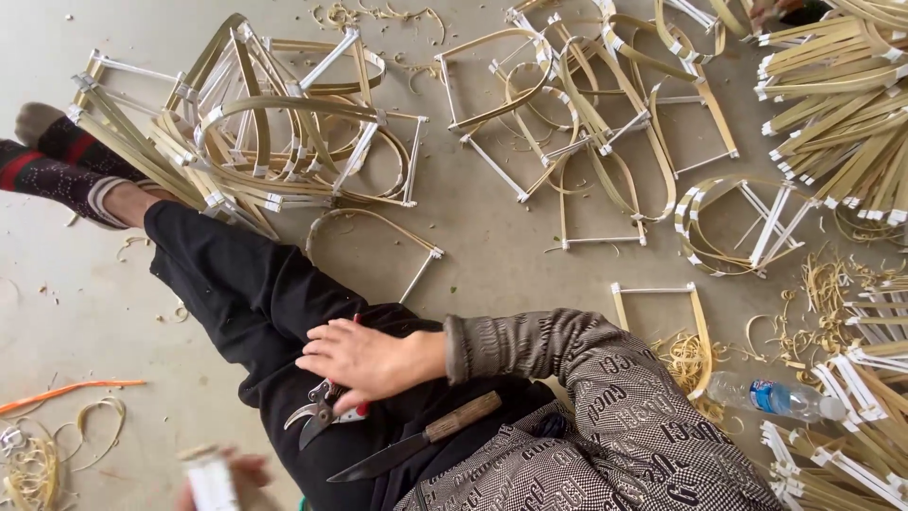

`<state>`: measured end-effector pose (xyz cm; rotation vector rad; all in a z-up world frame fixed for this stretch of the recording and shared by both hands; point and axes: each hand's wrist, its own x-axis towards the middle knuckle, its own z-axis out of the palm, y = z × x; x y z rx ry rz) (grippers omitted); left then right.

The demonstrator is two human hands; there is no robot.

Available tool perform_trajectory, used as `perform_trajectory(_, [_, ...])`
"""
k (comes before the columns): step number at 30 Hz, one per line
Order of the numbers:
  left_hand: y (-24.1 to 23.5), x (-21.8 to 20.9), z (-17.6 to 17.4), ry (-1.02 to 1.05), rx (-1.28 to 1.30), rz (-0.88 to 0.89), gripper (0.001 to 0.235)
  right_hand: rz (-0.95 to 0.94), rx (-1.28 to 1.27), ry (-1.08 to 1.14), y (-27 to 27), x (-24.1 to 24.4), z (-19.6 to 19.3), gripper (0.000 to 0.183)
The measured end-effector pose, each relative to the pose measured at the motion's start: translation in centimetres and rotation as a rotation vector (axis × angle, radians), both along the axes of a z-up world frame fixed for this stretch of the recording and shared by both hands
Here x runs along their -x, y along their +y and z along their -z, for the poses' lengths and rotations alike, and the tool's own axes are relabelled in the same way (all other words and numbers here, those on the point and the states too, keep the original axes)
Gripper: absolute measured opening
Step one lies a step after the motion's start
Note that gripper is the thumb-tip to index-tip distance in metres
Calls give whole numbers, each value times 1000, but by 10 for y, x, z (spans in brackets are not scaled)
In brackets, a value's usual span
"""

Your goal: Assembling and trimming curved bamboo frame components for furniture using pruning shears and a knife.

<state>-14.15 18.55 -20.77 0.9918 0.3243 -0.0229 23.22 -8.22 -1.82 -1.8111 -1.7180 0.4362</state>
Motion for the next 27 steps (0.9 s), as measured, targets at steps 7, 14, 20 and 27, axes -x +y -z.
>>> perform_trajectory(7, [-182,-120,-139,71,82,-217,44,-85,232,-346,10,30,25,100])
perform_trajectory(14, [-195,-152,-220,454,-81,-372,28,-76,100,-354,0,25,39,60])
perform_trajectory(20, [-180,-148,-228,181,18,-431,32,67,12,364,-11,-10,-19,78])
perform_trajectory(27, [-194,-158,-216,-55,3,-448,35,168,126,1038,-49,-10,-78,49])
